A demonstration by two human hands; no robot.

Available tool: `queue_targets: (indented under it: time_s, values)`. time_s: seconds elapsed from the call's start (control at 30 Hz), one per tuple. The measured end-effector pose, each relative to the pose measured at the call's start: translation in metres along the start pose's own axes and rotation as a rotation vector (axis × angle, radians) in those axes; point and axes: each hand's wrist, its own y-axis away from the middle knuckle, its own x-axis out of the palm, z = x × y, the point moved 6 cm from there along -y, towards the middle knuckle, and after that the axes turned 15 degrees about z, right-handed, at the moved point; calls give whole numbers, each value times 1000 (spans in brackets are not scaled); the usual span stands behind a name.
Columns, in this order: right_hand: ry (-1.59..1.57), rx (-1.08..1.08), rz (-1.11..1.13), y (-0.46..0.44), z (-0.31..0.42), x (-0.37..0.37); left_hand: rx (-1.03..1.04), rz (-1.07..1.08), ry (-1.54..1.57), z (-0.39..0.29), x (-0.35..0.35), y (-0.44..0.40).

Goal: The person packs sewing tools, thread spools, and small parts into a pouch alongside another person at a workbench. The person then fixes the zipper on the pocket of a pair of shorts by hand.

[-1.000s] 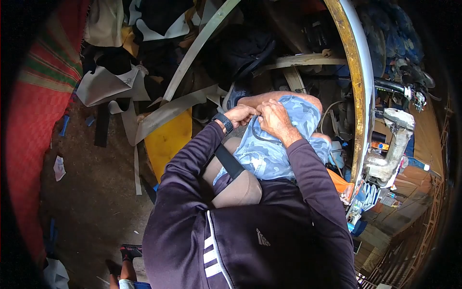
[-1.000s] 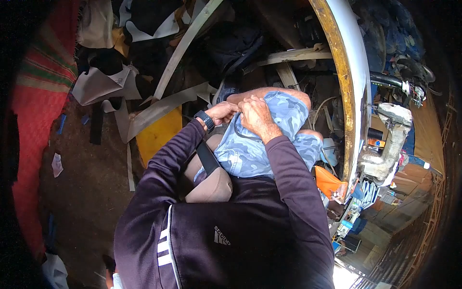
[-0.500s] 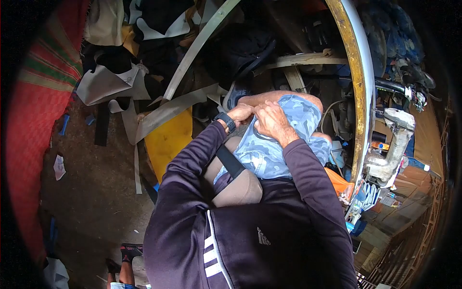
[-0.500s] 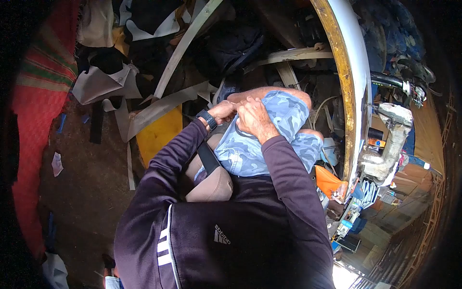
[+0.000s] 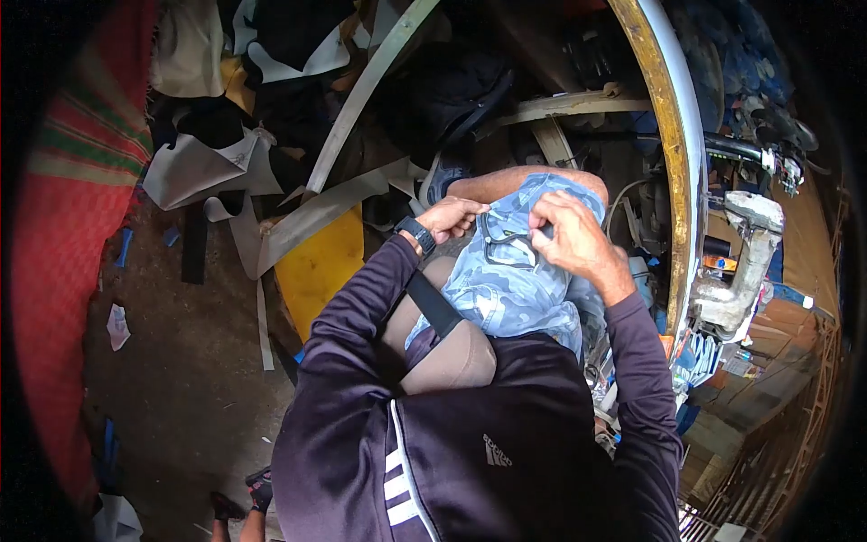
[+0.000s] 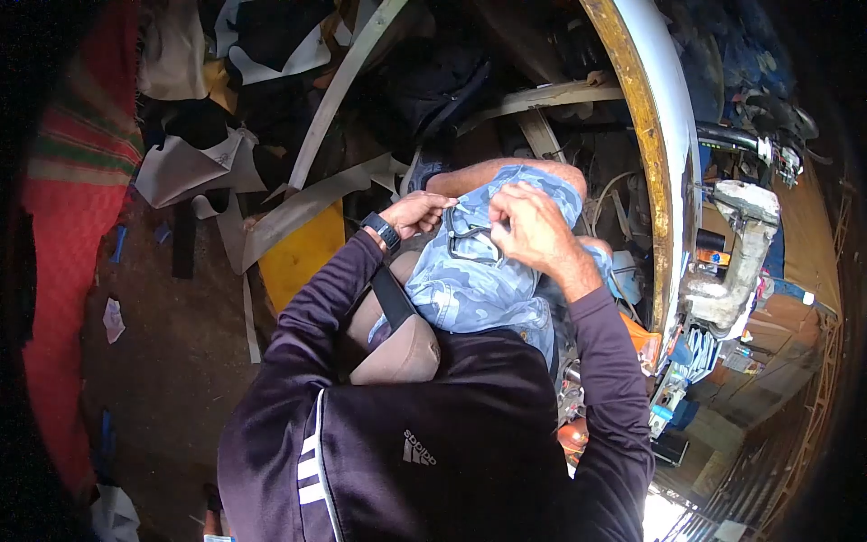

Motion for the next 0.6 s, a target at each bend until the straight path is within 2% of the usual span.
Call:
queue_targets:
  time_s: [0.13, 0.3, 0.43, 0.53, 0.6]
  values:
    - [70, -113, -77, -4, 15, 7, -19, -21, -27, -5, 1, 3]
    - [407, -178, -38, -37, 33, 58, 18, 18, -11, 2, -13, -7]
    - [517, -198, 40, -57, 35, 83, 5, -68, -113, -10, -2, 8]
    - [571, -244, 41, -56, 44, 79, 98, -127, -8, 4, -12, -14]
    - [578, -296, 20, -49, 49, 73, 21, -100, -173, -2, -5, -1]
